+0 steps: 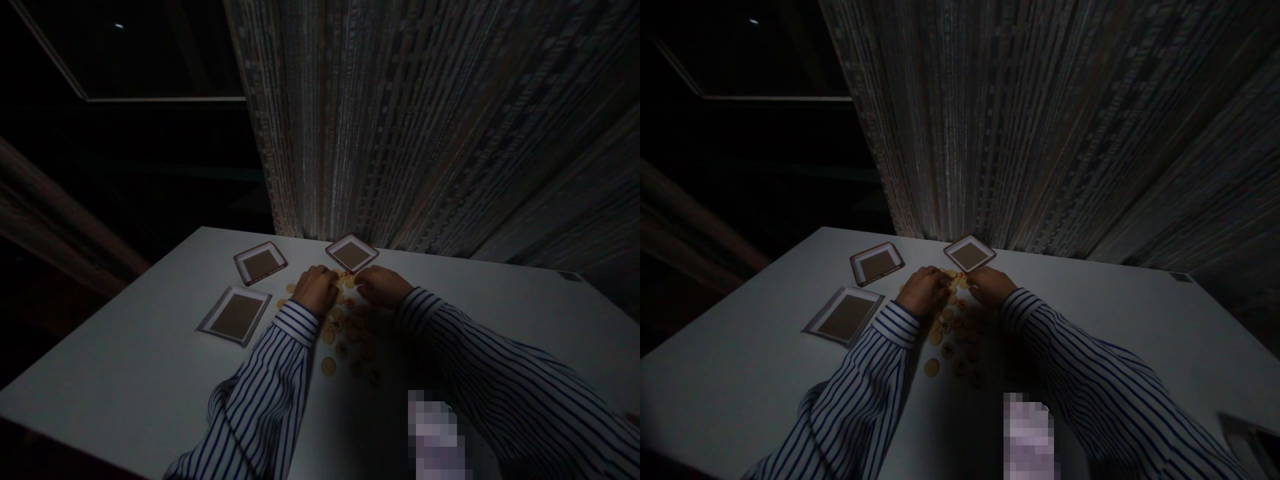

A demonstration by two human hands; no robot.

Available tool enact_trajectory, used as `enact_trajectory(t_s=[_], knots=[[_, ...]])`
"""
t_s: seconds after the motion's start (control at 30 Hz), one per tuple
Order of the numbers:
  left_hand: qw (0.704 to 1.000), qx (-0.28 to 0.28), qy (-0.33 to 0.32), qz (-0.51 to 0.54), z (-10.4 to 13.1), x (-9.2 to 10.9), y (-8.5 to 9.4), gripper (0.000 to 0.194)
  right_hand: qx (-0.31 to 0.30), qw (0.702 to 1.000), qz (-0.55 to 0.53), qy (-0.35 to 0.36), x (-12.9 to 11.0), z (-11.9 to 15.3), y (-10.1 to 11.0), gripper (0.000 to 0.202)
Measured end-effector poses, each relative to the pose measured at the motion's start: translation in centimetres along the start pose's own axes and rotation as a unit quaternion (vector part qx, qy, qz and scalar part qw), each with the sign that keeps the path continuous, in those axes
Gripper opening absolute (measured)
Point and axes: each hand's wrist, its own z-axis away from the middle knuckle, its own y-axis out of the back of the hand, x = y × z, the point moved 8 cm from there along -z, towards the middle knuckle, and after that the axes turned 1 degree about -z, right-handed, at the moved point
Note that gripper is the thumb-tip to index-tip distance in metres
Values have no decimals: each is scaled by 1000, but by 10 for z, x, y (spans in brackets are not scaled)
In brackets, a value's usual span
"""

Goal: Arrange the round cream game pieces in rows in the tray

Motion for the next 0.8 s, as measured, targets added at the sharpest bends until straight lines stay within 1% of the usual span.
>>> enact_trajectory(t_s=[0.2, 0.4, 0.8], knots=[[1000, -3, 18, -3, 2, -6, 6, 30, -13, 998, 51, 22, -12, -14, -10, 23], [1000, -2, 26, 13, 2, -8, 7, 32, -14, 996, 78, 29, -16, -20, -14, 22], [999, -14, 29, 4, 2, -7, 4, 31, -24, 997, 63, 43, -15, -21, -18, 22]])
